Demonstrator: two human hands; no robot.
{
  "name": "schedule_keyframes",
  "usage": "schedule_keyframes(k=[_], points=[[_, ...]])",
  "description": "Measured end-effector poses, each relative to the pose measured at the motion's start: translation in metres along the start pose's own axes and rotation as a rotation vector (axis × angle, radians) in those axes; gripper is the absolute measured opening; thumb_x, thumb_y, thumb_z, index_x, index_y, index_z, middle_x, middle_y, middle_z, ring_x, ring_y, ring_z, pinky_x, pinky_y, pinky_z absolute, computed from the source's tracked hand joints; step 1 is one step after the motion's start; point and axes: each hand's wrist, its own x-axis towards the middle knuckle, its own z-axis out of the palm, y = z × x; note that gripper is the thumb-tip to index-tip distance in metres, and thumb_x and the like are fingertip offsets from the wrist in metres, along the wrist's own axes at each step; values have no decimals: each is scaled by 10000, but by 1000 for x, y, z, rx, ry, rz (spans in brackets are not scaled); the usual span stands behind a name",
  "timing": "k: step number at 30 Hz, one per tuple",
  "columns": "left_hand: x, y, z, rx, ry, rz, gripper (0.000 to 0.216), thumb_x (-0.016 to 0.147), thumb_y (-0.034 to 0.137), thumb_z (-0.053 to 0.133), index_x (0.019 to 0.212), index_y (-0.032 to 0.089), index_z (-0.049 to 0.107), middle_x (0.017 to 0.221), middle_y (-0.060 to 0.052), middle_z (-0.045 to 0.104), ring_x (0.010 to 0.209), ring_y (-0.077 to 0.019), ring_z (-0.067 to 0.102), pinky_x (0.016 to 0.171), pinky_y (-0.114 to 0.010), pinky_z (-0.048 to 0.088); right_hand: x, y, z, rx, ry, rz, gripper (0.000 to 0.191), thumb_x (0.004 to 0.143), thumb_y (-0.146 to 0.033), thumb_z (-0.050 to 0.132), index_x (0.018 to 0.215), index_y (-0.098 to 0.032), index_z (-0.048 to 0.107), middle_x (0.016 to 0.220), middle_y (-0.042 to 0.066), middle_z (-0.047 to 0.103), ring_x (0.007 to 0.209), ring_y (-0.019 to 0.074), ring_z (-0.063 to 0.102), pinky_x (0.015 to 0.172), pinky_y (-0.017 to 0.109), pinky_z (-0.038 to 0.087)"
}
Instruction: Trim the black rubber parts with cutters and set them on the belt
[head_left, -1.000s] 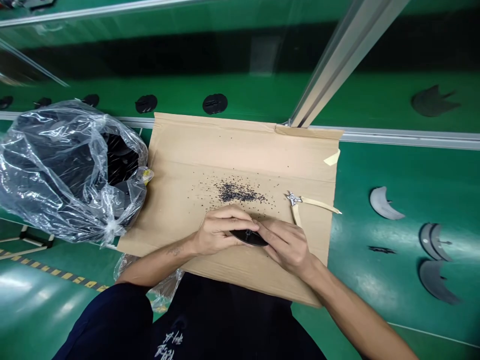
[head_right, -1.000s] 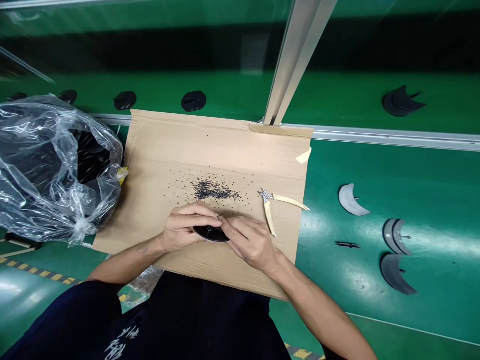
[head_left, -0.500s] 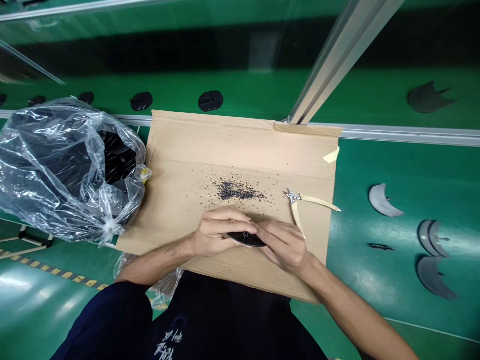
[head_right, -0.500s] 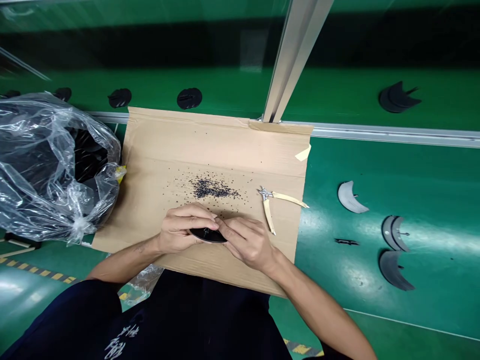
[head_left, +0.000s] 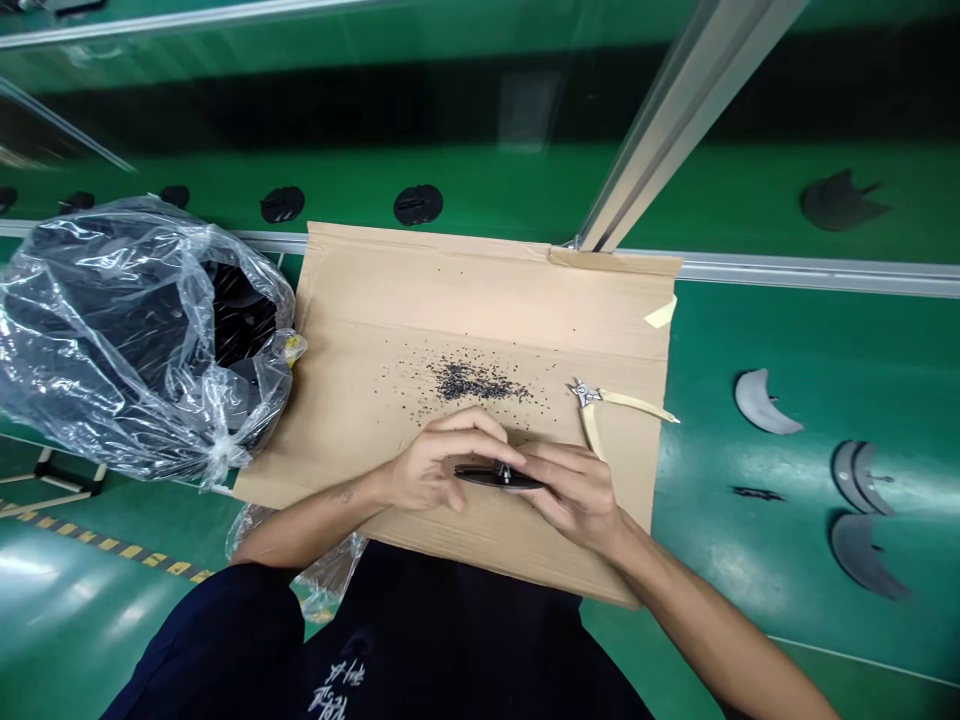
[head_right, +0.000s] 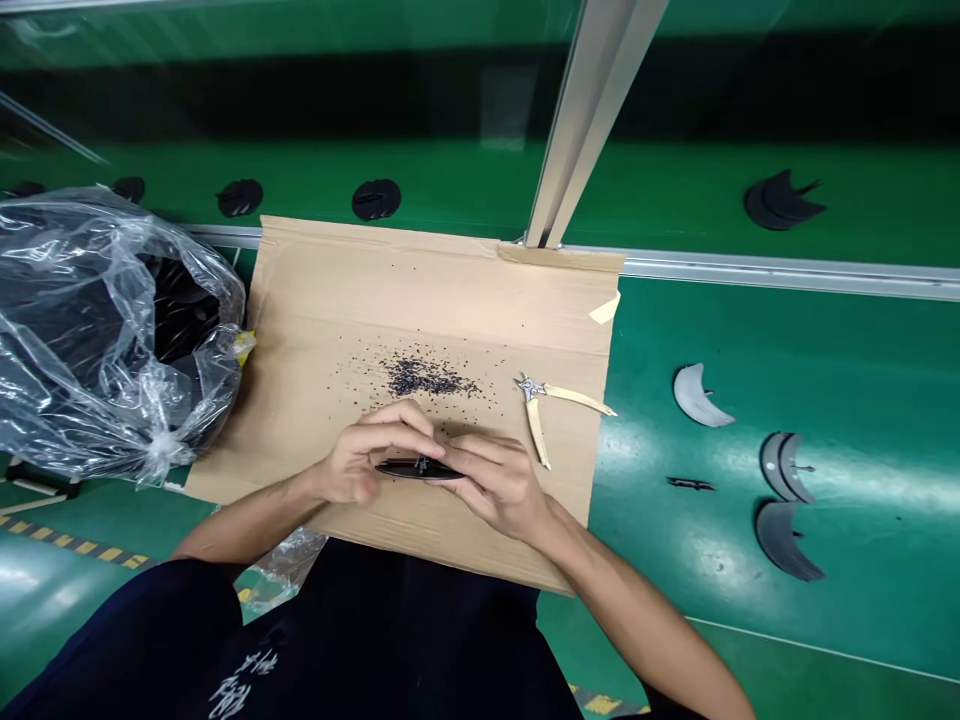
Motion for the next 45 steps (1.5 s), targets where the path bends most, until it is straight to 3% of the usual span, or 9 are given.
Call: schedule_keyframes(k=[2, 7, 11, 20, 23, 28, 35, 40, 45], points=[[2, 1, -4, -95, -54, -96, 562, 1022, 586, 389, 1112, 185, 771, 987, -107, 670, 944, -182, 650, 840, -335, 567, 3, -2, -1, 77, -9, 57, 192, 958, -245, 665, 1126, -167, 714, 875, 66, 752, 735, 155, 722, 669, 278, 630], [3, 0, -4, -178, -23, -162, 198, 906, 375, 729, 919, 192, 804, 872, -69, 701, 804, -142, 671, 758, -271, 567, 8, -6, -4, 145, -38, 133, 229, 939, -297, 692, 1130, -178, 729, 917, 83, 755, 795, 174, 720, 703, 309, 625], [2, -2, -4, -202, -2, -227, 222, 863, 403, 772, 874, 185, 809, 819, -76, 733, 742, -145, 684, 698, -271, 574, 10, -8, -9, 104, 50, 117, 253, 875, -318, 768, 1094, -196, 741, 970, 91, 732, 883, 198, 717, 744, 344, 629], [-2, 3, 1, -211, -107, -214, 249, 844, 399, 791, 773, 162, 764, 764, -79, 730, 708, -148, 680, 683, -285, 576, 8, -3, -9, 160, -56, -17, 121, 950, -278, 680, 963, -167, 728, 831, 70, 695, 770, 171, 677, 672, 337, 601], [-1, 1, 2, -198, -67, -207, 222, 898, 372, 739, 857, 155, 755, 828, -81, 728, 771, -146, 688, 727, -276, 567, 7, -1, -10, 51, -32, -35, 94, 945, -258, 688, 973, -174, 718, 844, 66, 696, 782, 171, 678, 668, 331, 599], [3, -6, 4, -276, -58, -210, 516, 920, 630, 594, 1113, 167, 716, 1050, -123, 720, 967, -208, 700, 819, -333, 578, 14, -4, -18, -251, 59, 12, 110, 925, -230, 708, 1034, -221, 720, 874, 43, 703, 781, 173, 672, 697, 341, 592], [-1, -6, 13, -51, 207, -186, 234, 865, 308, 760, 1050, 171, 722, 999, -75, 740, 927, -168, 700, 841, -313, 581, -10, 1, -62, -733, -179, 270, 640, 881, -563, 693, 1419, -248, 550, 1398, 194, 554, 1293, 411, 524, 982, 623, 510], [-3, -9, 11, -220, 259, -319, 373, 799, 333, 822, 1093, 173, 657, 946, -40, 715, 897, -148, 709, 808, -257, 564, -36, 7, -77, -938, -237, 424, 668, 932, -551, 600, 1477, -180, 489, 1324, 231, 591, 1196, 428, 548, 871, 594, 537], [-1, -10, 6, -336, 232, -369, 415, 802, 375, 824, 1115, 159, 658, 928, -39, 698, 846, -135, 698, 765, -233, 539, -29, 6, -80, -814, -123, 498, 532, 939, -453, 590, 1412, -212, 560, 1205, 168, 668, 1042, 345, 648, 812, 491, 579]])
